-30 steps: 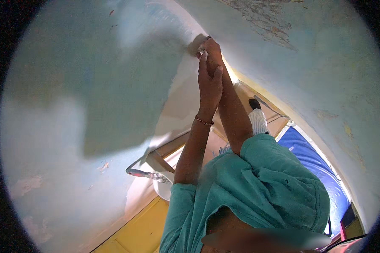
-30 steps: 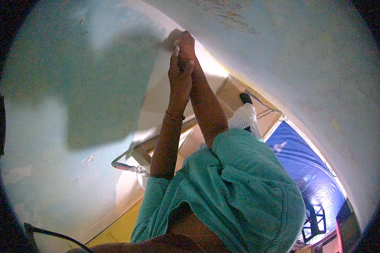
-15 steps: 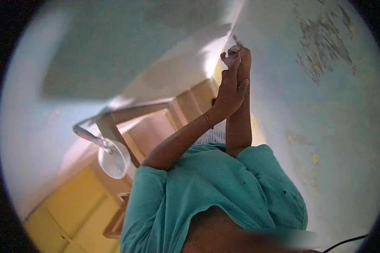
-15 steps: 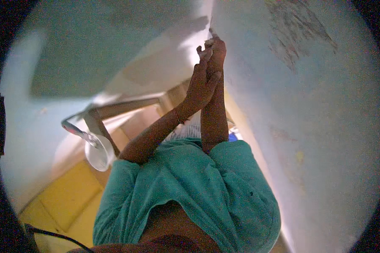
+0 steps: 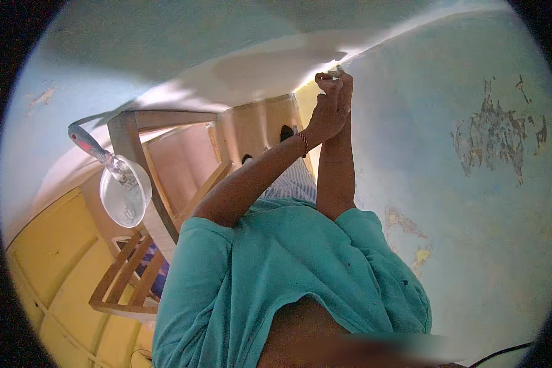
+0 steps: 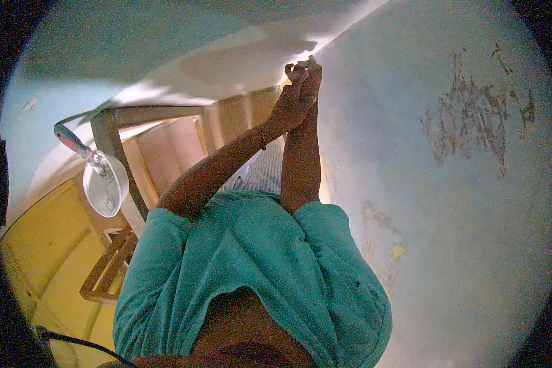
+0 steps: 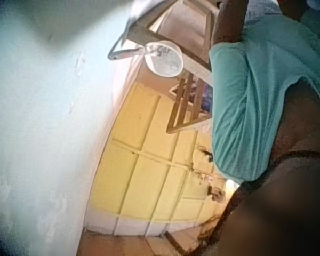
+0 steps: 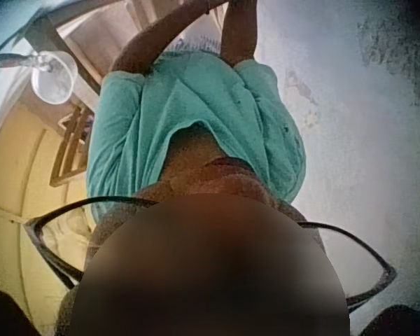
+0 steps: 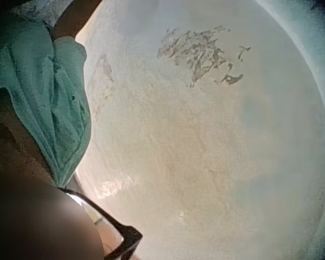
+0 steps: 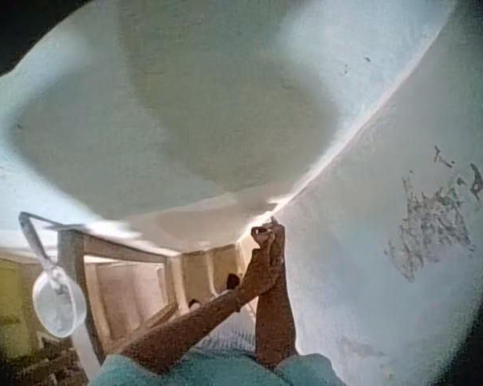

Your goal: The person applies putty to the corner where a wall and ceiling meet, using a putty knife to scoop the putty from a bowl and spread it onto the surface.

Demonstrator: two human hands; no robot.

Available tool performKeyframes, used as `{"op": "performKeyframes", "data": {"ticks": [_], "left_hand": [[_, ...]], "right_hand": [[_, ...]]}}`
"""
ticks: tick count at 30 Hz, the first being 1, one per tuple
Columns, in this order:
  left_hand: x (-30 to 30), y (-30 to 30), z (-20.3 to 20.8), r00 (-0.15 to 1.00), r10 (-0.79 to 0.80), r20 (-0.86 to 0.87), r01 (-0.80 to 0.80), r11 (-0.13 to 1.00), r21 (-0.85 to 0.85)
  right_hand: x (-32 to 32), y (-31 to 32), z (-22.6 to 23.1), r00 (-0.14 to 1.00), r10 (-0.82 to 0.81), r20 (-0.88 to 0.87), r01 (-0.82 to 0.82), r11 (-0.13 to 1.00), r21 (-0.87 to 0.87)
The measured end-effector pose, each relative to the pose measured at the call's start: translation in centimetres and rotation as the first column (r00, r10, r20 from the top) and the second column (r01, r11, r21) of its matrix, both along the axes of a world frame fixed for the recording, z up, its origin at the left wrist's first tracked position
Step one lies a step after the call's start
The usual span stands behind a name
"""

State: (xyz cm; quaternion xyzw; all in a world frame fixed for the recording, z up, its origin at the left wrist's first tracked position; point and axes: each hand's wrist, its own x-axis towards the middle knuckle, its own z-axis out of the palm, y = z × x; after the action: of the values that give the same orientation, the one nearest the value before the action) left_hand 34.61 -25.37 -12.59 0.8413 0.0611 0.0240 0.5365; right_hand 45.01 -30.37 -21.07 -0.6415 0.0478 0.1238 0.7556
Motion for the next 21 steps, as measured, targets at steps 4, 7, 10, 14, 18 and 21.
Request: {"op": "performKeyframes", "data": {"ticks": [4, 7, 10, 14, 18, 21], "left_hand": [[1.1, 0.4, -0.1, 0.994, -0.074, -0.077, 0.066, 0.992, -0.104], [1.8, 0.1, -0.7, 0.995, -0.06, -0.074, 0.054, 0.995, -0.086], [2.5, -0.5, -2.1, 1.0, -0.004, 0.012, 0.004, 1.0, 0.027], [3.2, -1.3, -4.2, 0.99, -0.052, 0.129, 0.046, 0.998, 0.052], [4.4, -2.0, -4.1, 0.968, -0.059, 0.243, -0.076, 0.856, 0.512], [3.5, -1.4, -2.7, 0.982, -0.109, 0.152, 0.053, 0.942, 0.332]], "right_hand": [[0.3, 0.0, 0.5, 0.961, 0.154, 0.228, -0.114, 0.977, -0.183], [0.9, -0.2, -0.1, 0.915, 0.181, 0.361, -0.091, 0.963, -0.253], [0.9, -0.4, -0.4, 0.981, 0.05, 0.187, -0.086, 0.978, 0.188], [0.5, -0.8, -0.3, 0.956, -0.048, 0.291, -0.018, 0.975, 0.221], [1.0, -0.9, -0.3, 0.862, 0.16, 0.481, -0.019, 0.958, -0.285], [1.7, -0.6, -0.4, 0.997, -0.068, -0.024, 0.066, 0.727, 0.684]]}}
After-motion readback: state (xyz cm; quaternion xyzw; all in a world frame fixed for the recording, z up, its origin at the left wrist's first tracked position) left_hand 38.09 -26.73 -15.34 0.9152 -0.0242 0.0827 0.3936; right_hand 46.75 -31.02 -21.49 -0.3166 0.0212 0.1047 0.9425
